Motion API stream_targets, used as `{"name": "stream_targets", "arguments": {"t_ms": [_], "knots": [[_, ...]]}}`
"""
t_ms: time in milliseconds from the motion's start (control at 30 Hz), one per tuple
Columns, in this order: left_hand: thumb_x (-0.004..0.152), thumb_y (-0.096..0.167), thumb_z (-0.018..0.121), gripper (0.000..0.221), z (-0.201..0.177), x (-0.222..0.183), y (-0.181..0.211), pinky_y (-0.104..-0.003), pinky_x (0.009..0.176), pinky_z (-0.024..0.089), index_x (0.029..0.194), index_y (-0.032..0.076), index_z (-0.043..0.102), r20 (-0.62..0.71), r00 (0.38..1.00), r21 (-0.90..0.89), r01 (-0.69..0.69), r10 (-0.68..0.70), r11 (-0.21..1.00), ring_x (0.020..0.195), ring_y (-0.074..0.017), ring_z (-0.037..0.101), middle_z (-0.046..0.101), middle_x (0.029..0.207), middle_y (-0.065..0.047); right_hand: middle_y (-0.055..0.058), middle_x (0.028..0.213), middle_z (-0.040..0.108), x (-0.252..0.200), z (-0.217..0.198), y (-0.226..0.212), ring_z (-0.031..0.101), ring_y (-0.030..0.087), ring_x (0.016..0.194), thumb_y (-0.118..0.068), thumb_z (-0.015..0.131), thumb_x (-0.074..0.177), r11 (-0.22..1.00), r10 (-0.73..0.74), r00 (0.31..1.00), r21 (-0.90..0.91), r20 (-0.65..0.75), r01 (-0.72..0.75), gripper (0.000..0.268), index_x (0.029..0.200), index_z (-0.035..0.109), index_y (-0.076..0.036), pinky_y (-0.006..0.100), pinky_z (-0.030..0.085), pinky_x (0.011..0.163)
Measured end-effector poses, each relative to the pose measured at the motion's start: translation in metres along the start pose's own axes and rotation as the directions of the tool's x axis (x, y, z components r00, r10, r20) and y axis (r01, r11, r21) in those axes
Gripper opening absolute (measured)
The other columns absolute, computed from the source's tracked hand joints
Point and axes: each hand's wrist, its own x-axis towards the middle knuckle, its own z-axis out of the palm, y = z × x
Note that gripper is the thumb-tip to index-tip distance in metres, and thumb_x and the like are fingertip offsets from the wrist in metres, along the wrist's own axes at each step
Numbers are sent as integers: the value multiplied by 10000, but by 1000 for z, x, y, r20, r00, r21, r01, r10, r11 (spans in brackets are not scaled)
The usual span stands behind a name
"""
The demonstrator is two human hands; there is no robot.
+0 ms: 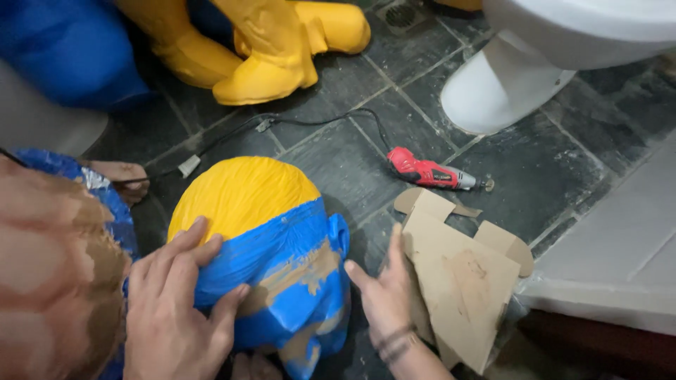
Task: Sanding and finishing a blue mask prop using a rotary tool and sandpaper on a bathroom floor.
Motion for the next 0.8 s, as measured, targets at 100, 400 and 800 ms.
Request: {"name": "stream_targets", "arguments": {"t_ms": [100, 400, 800], "knots": [[576, 154, 856, 646, -3, -12, 3, -473, 1077, 420, 1184, 57, 660, 10, 1000, 19, -19, 19, 1000, 1269, -361, 576, 620, 1388, -150, 167, 1620, 421, -30, -2, -17, 501, 201, 1393, 9, 791, 750, 981, -82, 975, 189, 205, 42, 1141, 1647, 94, -93, 342, 439, 1119], [611, 130, 852, 587, -5, -5, 10, -470, 1068, 449, 1168, 61, 677, -2, 1000, 22, 4, -4, 1000, 1242, -372, 585, 639, 1375, -150, 228, 1480, 567, -22, 17, -26, 634, 316, 1196, 101, 761, 617, 937, 288, 932, 135, 222, -321, 1341, 1633, -30, -276, 430, 541, 985], [561, 174, 891, 623, 6, -12, -25, -455, 1087, 478, 1137, 54, 686, 61, 997, 130, -61, 53, 990, 1227, -339, 652, 656, 1341, -159, 148, 1585, 490, -32, -61, 39, 443, 321, 1471, 60, 691, 799, 688, -312, 926, -622, 212, 374, 682, 1444, 578, -130, 409, 352, 1204]]}}
